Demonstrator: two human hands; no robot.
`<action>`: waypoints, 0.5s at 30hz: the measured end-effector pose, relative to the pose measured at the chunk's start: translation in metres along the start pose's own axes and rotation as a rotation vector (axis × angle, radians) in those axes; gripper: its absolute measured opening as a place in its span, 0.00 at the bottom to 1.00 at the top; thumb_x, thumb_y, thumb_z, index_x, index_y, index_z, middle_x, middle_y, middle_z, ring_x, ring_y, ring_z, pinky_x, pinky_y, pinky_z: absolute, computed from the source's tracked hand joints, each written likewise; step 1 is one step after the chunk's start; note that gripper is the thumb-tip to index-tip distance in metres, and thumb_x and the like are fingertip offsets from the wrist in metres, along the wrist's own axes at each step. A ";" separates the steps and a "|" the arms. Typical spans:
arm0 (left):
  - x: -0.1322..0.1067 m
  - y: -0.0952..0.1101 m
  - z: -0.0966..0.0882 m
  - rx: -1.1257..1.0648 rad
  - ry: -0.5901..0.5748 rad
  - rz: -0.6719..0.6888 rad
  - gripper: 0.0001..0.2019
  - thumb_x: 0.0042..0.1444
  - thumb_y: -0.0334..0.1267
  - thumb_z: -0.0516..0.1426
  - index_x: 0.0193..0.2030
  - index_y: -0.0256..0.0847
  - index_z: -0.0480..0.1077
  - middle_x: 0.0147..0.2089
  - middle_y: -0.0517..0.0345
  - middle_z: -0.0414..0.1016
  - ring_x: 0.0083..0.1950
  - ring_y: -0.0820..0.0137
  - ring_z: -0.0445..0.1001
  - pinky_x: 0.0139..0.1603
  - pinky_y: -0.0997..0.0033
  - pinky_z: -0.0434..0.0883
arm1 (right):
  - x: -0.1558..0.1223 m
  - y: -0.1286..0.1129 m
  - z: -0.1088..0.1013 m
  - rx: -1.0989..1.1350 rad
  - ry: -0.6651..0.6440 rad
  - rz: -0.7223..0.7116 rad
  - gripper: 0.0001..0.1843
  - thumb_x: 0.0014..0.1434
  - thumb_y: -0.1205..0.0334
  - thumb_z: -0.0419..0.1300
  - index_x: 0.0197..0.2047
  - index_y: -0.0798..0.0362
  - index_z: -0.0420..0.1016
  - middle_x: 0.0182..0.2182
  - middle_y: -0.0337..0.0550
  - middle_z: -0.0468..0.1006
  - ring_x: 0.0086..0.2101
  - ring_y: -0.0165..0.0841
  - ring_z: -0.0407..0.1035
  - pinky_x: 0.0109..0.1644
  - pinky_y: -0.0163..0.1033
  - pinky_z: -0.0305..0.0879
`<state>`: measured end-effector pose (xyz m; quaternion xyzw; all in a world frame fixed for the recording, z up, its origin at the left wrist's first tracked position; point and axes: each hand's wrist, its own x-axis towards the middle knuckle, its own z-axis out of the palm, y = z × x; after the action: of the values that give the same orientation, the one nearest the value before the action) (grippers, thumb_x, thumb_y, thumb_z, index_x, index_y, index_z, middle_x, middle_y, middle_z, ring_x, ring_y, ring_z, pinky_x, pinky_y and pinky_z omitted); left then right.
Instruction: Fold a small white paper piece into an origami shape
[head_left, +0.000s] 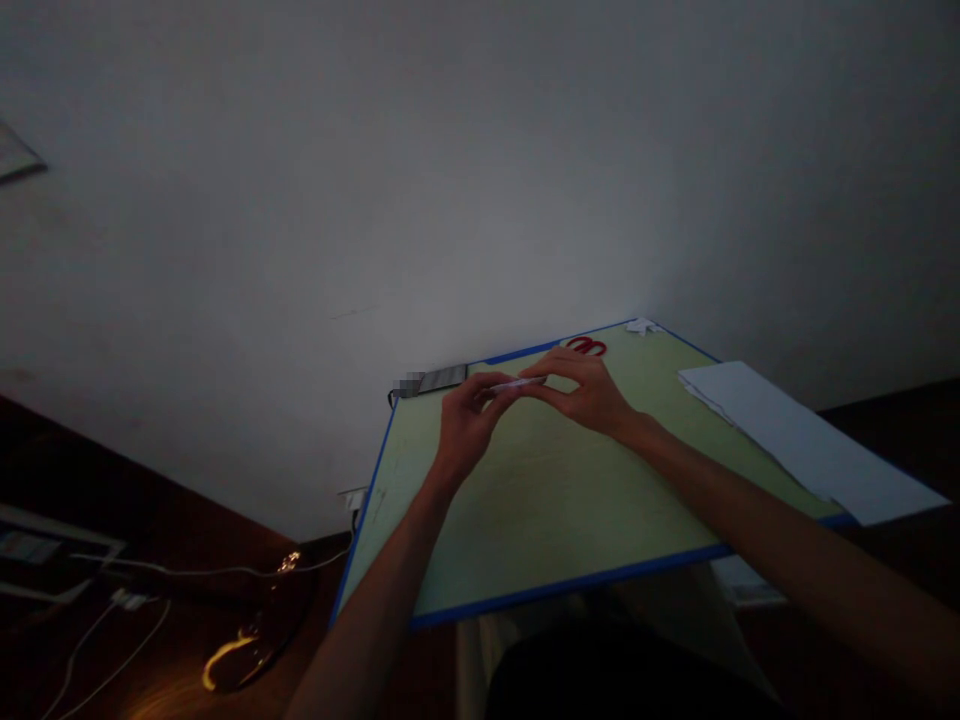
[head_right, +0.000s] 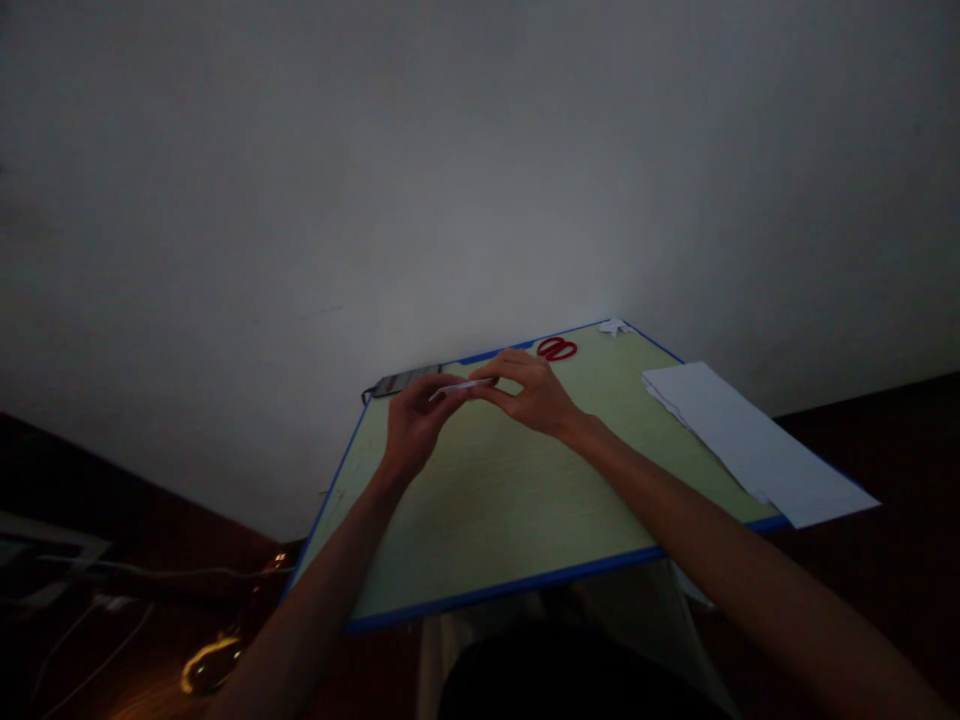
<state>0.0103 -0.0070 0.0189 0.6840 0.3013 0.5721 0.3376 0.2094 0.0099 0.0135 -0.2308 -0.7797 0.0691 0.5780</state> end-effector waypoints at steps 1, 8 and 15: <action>0.000 0.001 0.000 -0.025 0.001 0.000 0.09 0.55 0.40 0.68 0.41 0.41 0.80 0.42 0.53 0.82 0.45 0.65 0.80 0.50 0.64 0.76 | 0.000 -0.001 -0.001 0.025 0.002 0.019 0.09 0.62 0.54 0.68 0.44 0.47 0.83 0.36 0.42 0.84 0.36 0.36 0.76 0.44 0.45 0.71; 0.000 0.005 0.000 0.058 0.011 0.064 0.06 0.57 0.39 0.67 0.40 0.41 0.79 0.41 0.54 0.83 0.45 0.65 0.81 0.51 0.62 0.76 | 0.002 -0.006 0.001 -0.011 0.017 -0.080 0.05 0.62 0.59 0.68 0.41 0.49 0.81 0.35 0.42 0.83 0.37 0.35 0.75 0.45 0.44 0.71; 0.000 0.009 0.000 0.344 0.050 0.396 0.02 0.60 0.36 0.65 0.36 0.42 0.78 0.41 0.54 0.84 0.44 0.65 0.82 0.50 0.60 0.76 | 0.000 0.002 0.000 -0.196 0.024 -0.245 0.05 0.64 0.64 0.66 0.44 0.47 0.81 0.37 0.42 0.84 0.38 0.36 0.74 0.45 0.46 0.69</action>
<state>0.0100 -0.0128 0.0264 0.7626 0.2624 0.5843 0.0902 0.2099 0.0116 0.0127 -0.1900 -0.7981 -0.0811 0.5660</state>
